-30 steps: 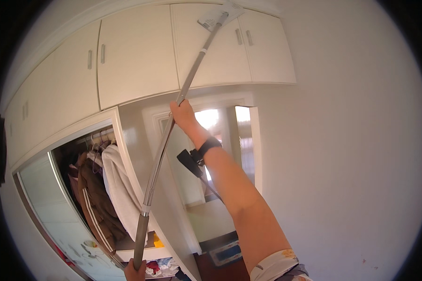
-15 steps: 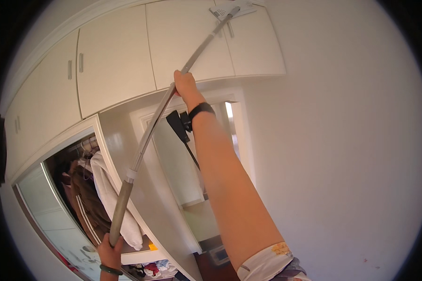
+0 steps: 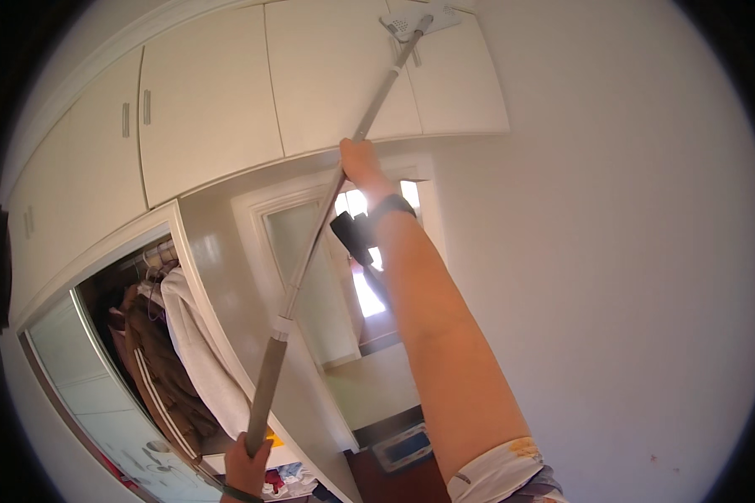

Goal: The person wipes the top exterior and interior frame of a white closet using a long-handled cleaning tool.

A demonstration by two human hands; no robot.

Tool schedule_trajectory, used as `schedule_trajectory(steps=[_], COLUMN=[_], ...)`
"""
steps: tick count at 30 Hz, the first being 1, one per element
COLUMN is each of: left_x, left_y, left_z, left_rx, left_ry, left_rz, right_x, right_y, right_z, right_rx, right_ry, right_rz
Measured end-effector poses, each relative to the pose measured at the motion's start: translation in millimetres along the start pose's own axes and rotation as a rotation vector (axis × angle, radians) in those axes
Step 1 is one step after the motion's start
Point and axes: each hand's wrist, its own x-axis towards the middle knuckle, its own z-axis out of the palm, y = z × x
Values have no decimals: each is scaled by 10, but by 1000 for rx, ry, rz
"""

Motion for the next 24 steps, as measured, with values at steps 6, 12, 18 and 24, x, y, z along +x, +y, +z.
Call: schedule_trajectory(steps=[6, 12, 18, 24], left_x=[71, 59, -341, -716], left_y=[-43, -45, -820, -869], left_z=[-180, -383, -7, -4], left_rx=[9, -94, -186, -144], left_ry=[160, 197, 81, 101], left_rz=[-61, -111, -231, -132], right_x=[-88, -139, -400, -1013], right_y=[-283, -349, -152, 73], right_z=[89, 471, 709, 939], right_rx=[84, 196, 91, 102], right_ry=[-80, -127, -204, -184], right_rz=[95, 81, 46, -17])
